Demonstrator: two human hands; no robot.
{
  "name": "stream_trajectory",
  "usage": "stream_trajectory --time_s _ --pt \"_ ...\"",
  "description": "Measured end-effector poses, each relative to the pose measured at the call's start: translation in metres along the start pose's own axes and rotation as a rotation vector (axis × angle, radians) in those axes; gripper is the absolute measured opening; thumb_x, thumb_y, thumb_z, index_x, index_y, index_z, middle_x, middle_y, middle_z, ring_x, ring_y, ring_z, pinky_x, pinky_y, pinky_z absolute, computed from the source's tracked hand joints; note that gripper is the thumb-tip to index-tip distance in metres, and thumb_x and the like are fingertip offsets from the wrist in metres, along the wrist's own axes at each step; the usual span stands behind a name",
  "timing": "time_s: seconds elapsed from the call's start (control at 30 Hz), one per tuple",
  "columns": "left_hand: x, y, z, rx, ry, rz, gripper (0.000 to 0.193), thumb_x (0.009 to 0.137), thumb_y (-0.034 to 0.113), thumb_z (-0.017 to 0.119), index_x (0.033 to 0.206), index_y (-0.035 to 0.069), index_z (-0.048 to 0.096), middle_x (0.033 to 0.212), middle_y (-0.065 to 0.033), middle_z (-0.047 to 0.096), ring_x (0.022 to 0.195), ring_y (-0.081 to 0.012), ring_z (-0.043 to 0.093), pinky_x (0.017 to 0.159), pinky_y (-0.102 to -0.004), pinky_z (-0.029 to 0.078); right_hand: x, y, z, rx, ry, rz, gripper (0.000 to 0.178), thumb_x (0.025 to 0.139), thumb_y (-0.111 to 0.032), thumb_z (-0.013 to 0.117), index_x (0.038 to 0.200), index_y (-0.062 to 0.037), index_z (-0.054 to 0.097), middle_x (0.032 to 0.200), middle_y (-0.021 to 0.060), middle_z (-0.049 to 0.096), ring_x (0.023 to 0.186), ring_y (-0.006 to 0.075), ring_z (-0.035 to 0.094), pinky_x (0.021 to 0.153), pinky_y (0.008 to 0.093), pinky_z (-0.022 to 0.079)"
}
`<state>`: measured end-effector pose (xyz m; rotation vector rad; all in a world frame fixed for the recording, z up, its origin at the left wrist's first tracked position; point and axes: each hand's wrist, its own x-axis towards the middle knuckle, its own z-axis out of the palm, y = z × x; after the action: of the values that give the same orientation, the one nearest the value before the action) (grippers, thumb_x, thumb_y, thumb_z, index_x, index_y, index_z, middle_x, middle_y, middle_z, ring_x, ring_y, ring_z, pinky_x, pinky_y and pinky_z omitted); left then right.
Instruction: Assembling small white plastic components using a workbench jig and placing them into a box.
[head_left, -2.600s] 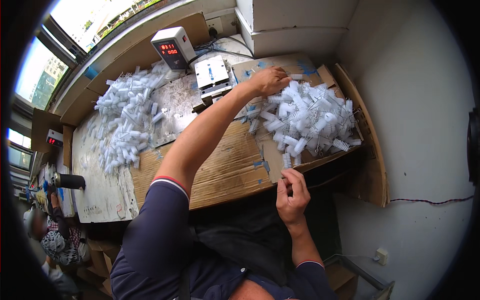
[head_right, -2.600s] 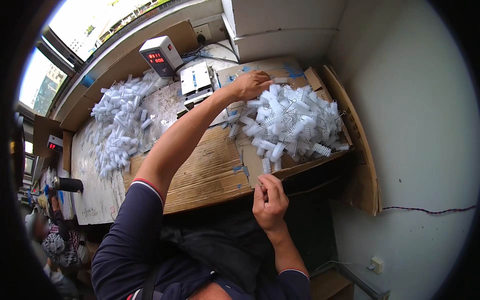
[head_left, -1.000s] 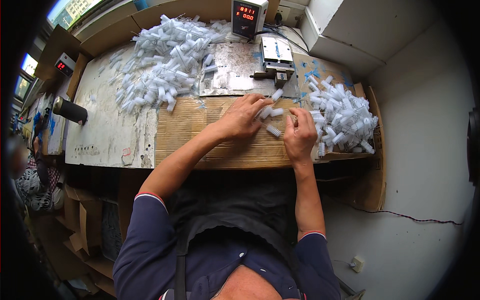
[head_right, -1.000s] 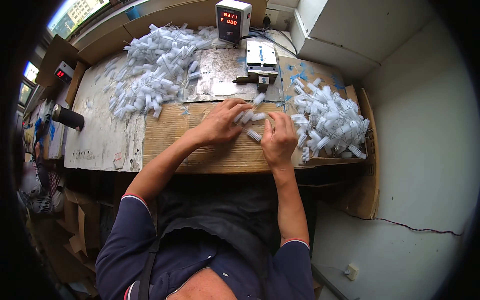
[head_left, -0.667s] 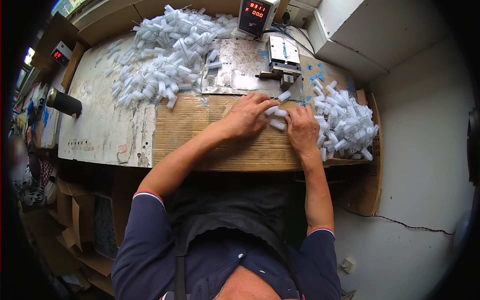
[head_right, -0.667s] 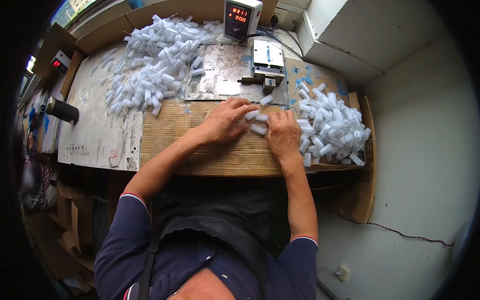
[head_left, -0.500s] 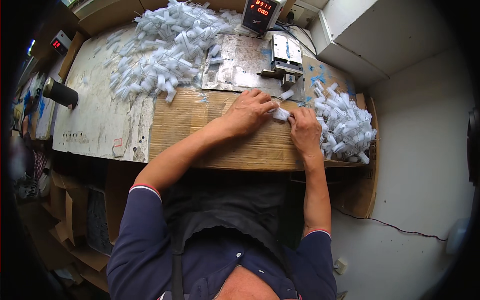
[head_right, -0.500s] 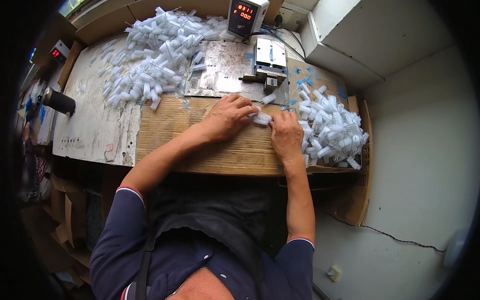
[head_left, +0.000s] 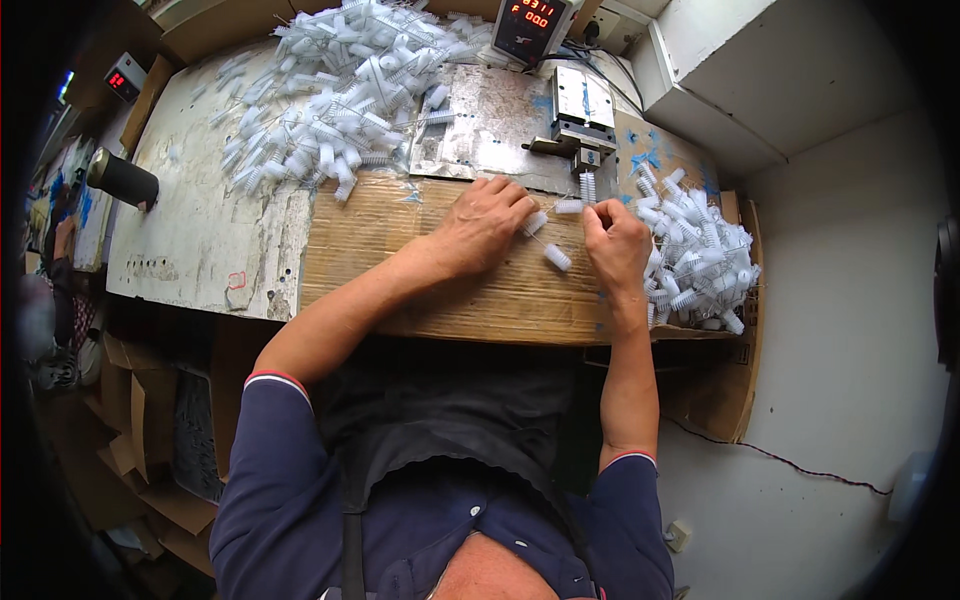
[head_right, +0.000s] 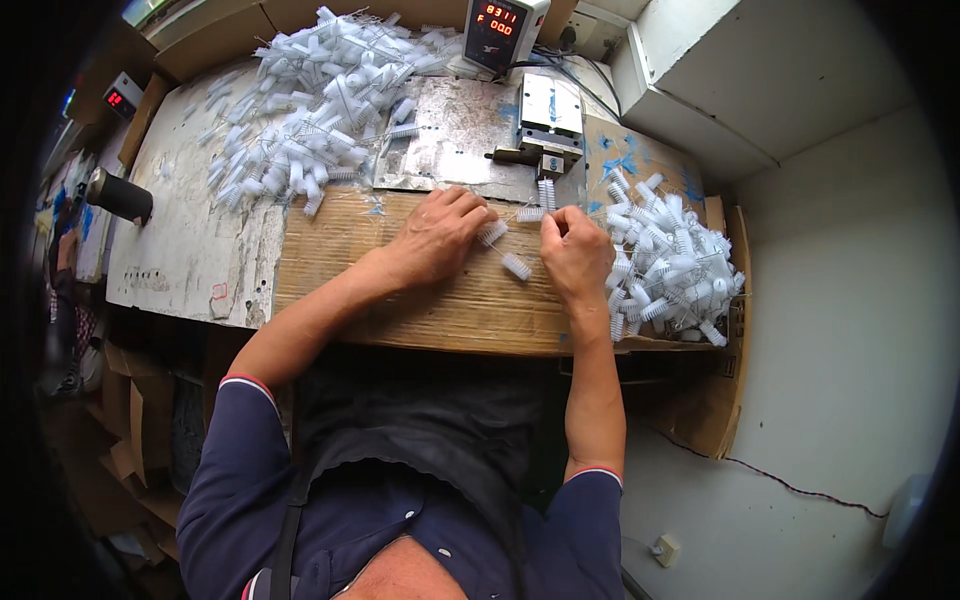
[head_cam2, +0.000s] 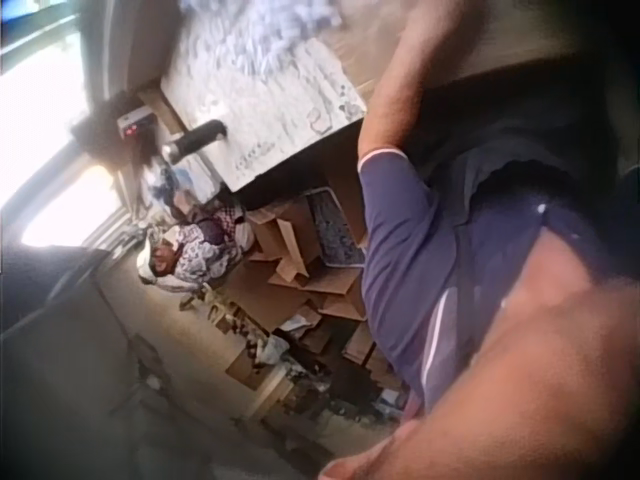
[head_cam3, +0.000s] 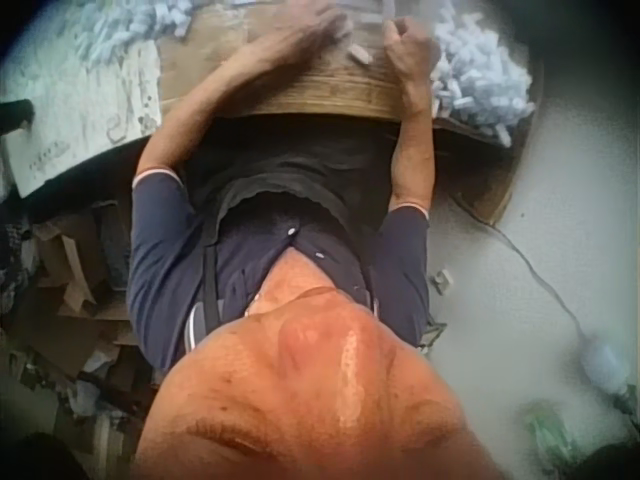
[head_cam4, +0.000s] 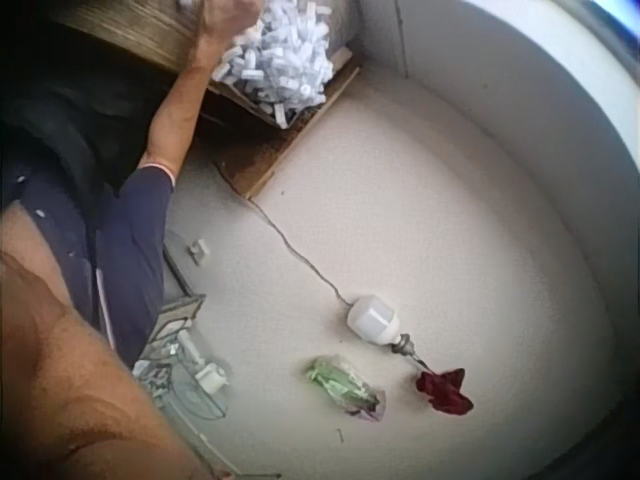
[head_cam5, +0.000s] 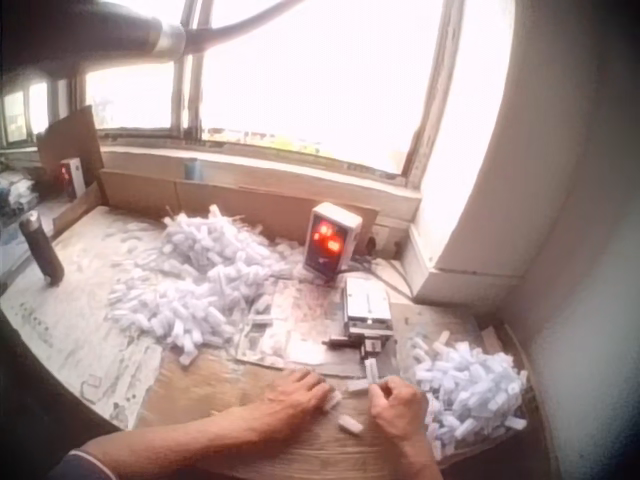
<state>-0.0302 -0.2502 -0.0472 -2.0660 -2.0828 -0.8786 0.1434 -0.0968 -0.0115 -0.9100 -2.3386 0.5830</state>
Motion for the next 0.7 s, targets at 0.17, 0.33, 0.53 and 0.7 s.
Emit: stream_trajectory --time_s 0.17,0.33,0.53,0.7 --pt "0.003 0.003 -0.002 -0.127 -0.026 0.024 0.051 0.082 -0.001 0.063 0.133 0.006 0.060 0.127 -0.0135 0.064 0.123 -0.0338 0.057 0.105 -0.0450 0.043 0.014 -0.005 0.023 -0.012 -0.007 0.033 0.016 0.091 -0.022 0.073 0.084 -0.0081 0.073 0.074 0.0154 0.073 0.067 0.0347 0.072 0.062 0.0438 0.054" --pt "0.009 -0.008 -0.011 -0.356 0.016 -0.025 0.049 0.083 -0.005 0.061 0.131 0.007 0.062 0.124 -0.0145 0.064 0.122 -0.0363 0.058 0.105 -0.0460 0.047 0.024 -0.013 0.039 -0.124 0.069 0.034 0.020 0.092 -0.022 0.070 0.080 -0.0068 0.071 0.073 0.0180 0.072 0.068 0.0379 0.072 0.064 0.0478 0.055" --pt "0.023 -0.017 -0.004 -0.317 0.244 -0.169 0.033 0.088 -0.004 0.063 0.120 0.006 0.066 0.117 -0.0147 0.067 0.112 -0.0342 0.065 0.095 -0.0434 0.053 0.035 -0.014 0.054 -0.148 0.086 0.075 0.021 0.093 -0.020 0.067 0.078 -0.0061 0.070 0.073 0.0187 0.072 0.068 0.0393 0.072 0.065 0.0496 0.056" --pt "0.022 -0.020 0.001 -0.305 0.351 -0.160 0.032 0.087 -0.005 0.065 0.117 0.006 0.067 0.113 -0.0140 0.068 0.107 -0.0337 0.066 0.091 -0.0423 0.054 0.038 -0.012 0.064 -0.166 0.119 0.084 0.021 0.093 -0.020 0.066 0.078 -0.0061 0.069 0.072 0.0188 0.071 0.067 0.0392 0.071 0.064 0.0498 0.056"
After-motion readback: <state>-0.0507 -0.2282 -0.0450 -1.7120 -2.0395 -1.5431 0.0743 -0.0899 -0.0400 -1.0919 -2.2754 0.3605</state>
